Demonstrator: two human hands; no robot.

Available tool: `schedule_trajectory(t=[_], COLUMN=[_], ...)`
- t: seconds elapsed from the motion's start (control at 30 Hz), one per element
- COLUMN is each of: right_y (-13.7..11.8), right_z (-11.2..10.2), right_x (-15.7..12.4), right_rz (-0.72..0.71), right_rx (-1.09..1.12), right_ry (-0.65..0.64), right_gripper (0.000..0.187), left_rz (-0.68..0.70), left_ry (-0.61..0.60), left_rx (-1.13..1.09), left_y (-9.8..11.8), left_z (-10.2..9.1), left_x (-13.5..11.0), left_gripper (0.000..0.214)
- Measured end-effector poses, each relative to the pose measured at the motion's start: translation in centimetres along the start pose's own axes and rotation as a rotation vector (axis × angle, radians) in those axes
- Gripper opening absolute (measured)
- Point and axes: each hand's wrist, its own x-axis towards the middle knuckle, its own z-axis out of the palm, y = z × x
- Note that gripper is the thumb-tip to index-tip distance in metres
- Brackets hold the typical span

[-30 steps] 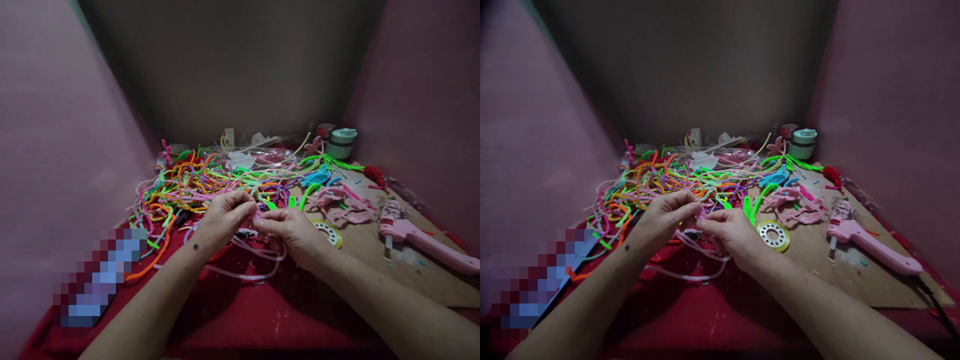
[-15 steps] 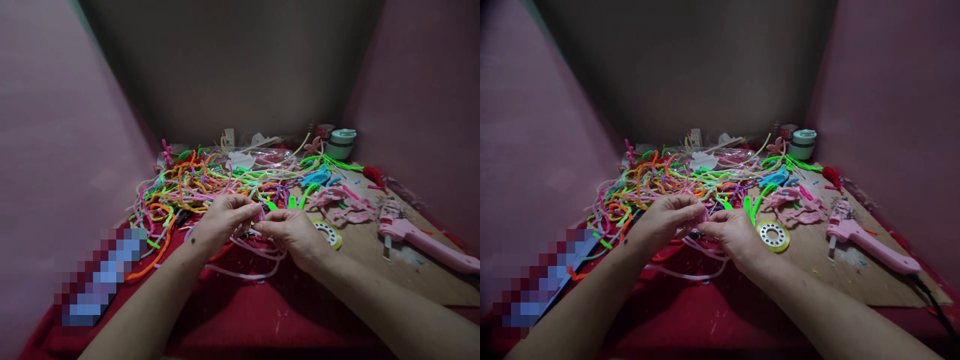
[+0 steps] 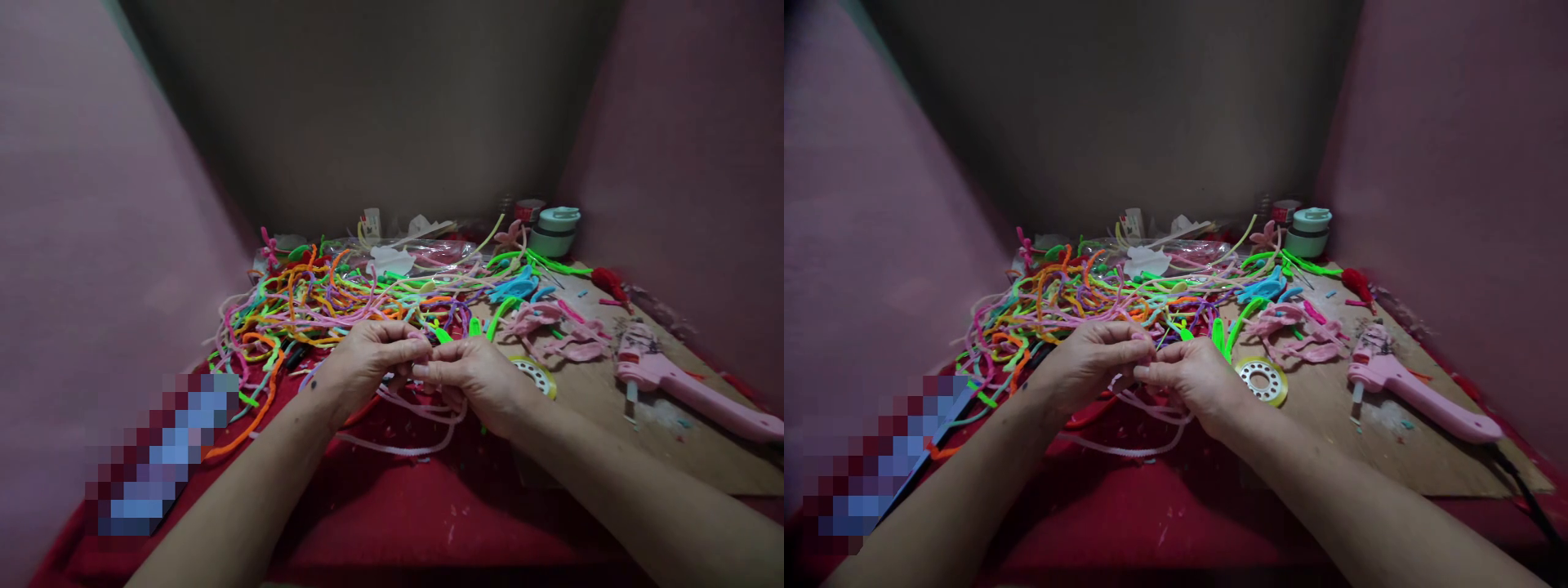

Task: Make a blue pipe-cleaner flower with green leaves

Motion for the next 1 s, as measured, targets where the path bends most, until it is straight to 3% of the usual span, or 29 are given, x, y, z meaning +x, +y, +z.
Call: schedule_trajectory(t=[0.13, 0.4, 0.6, 0.7, 0.77, 0.83, 0.93, 1.0], right_y=[0.3, 0.6, 0.5, 0.7, 0.7, 0.6, 0.5, 0.5], right_z=[0.0, 0.3, 0.8, 0.8, 0.5, 0.1, -0.5, -0.6], right_x=[0.2, 0.2, -0.2, 0.2, 0.4, 0.6, 0.8, 0.9], right_rz=[-0.001, -0.011, -0.069, -0.011, 0.007, -0.010, -0.060, -0.086], right_rx=[0.028, -0.002, -0.047, -0.058, 0.003, 0.125, 0.262, 0.278], right_ry=[0.017, 0.064, 0.070, 0.032, -0.019, -0.068, -0.079, -0.061], right_gripper=[0.020, 0.021, 0.019, 0.020, 0.021, 0.021, 0.020, 0.021], left_rz=[0.050, 0.378, 0.303, 0.411, 0.424, 0.329, 0.171, 0.124], left_ry=[0.037, 0.253, 0.252, 0.342, 0.371, 0.296, -0.015, -0.179], left_rx=[0.155, 0.797, 0.671, 0.810, 0.788, 0.590, 0.346, 0.324], left_y=[-0.2, -0.1, -0.1, -0.6, -0.5, -0.1, 0.4, 0.6], left_z=[0.0, 0.3, 0.5, 0.5, 0.5, 0.4, 0.0, -0.3], left_x=[0.1, -0.3, -0.8, -0.7, -0.6, -0.5, -0.3, -0.1], left_gripper=[0.024, 0.023, 0.023, 0.022, 0.023, 0.023, 0.020, 0.017])
